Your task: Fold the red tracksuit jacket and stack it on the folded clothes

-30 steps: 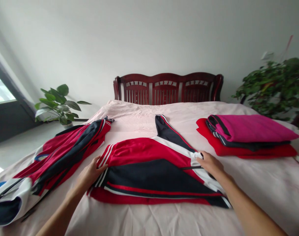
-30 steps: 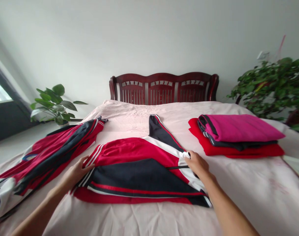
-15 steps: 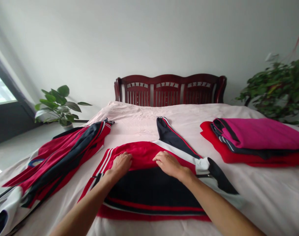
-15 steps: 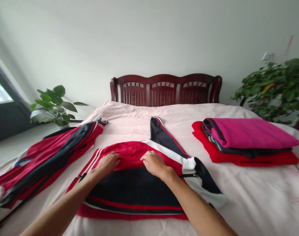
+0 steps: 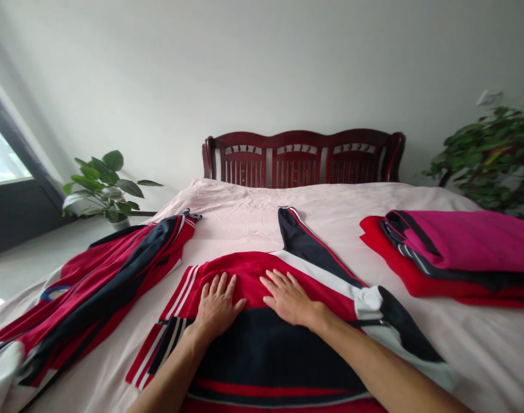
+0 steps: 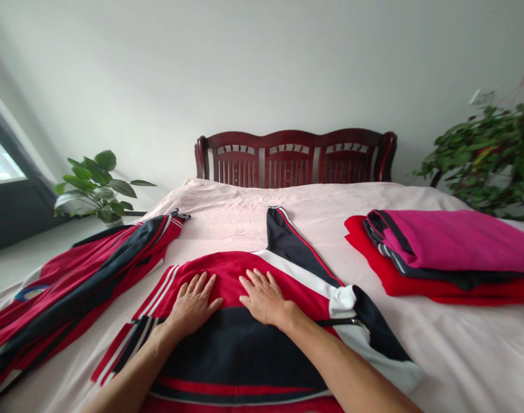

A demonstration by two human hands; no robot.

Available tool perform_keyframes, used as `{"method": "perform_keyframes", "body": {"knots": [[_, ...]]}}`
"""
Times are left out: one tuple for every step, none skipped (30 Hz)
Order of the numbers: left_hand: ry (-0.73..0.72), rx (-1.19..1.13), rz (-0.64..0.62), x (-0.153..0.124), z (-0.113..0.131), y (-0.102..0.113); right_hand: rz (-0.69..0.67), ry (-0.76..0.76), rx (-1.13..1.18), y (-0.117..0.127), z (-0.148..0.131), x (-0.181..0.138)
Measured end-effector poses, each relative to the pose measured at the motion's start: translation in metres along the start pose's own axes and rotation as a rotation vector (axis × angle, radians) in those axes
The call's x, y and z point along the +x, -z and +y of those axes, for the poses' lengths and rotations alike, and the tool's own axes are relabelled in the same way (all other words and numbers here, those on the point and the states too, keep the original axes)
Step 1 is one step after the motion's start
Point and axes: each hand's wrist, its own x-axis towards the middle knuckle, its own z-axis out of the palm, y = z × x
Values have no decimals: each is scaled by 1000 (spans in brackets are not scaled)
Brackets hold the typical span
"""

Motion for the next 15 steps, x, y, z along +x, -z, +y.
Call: {"method": "perform_keyframes", "body": {"knots": [[-1, 8, 4, 0, 1, 1, -12, 17, 4, -1, 1, 2], [-1, 12, 8, 0, 1, 1, -15, 4, -5, -1, 5, 5], [-1, 13, 10, -1, 1, 1, -10, -25, -21, 0, 10, 8], [0, 11, 10, -1, 1, 1, -3, -59, -41, 1, 16, 12], [3, 8, 10, -1, 0, 0, 7, -95, -61, 3, 24, 16], [5, 7, 11, -1, 0, -1, 21, -122, -77, 4, 31, 20], [5, 6, 13, -1, -1, -3, 34, -133, -86, 5, 38, 23], [4, 6, 19, -1, -1, -5, 48, -128, -88, 5, 44, 26], [4, 5, 26, -1, -1, -7, 65, -116, -85, 5, 49, 27], [5, 4, 31, -2, 0, -8, 80, -100, -78, 4, 53, 28], [8, 2, 33, -2, 0, -7, 96, -84, -71, 2, 56, 29], [12, -1, 32, -1, 1, -5, 112, -71, -66, 0, 58, 29], [11, -8, 20, 0, 1, 0, 124, -62, -61, -2, 59, 29], [4, -21, -1, 3, 0, 6, 133, -54, -59, -4, 60, 29], [-6, -37, -26, 7, -1, 15, 143, -50, -58, -5, 61, 30]]}}
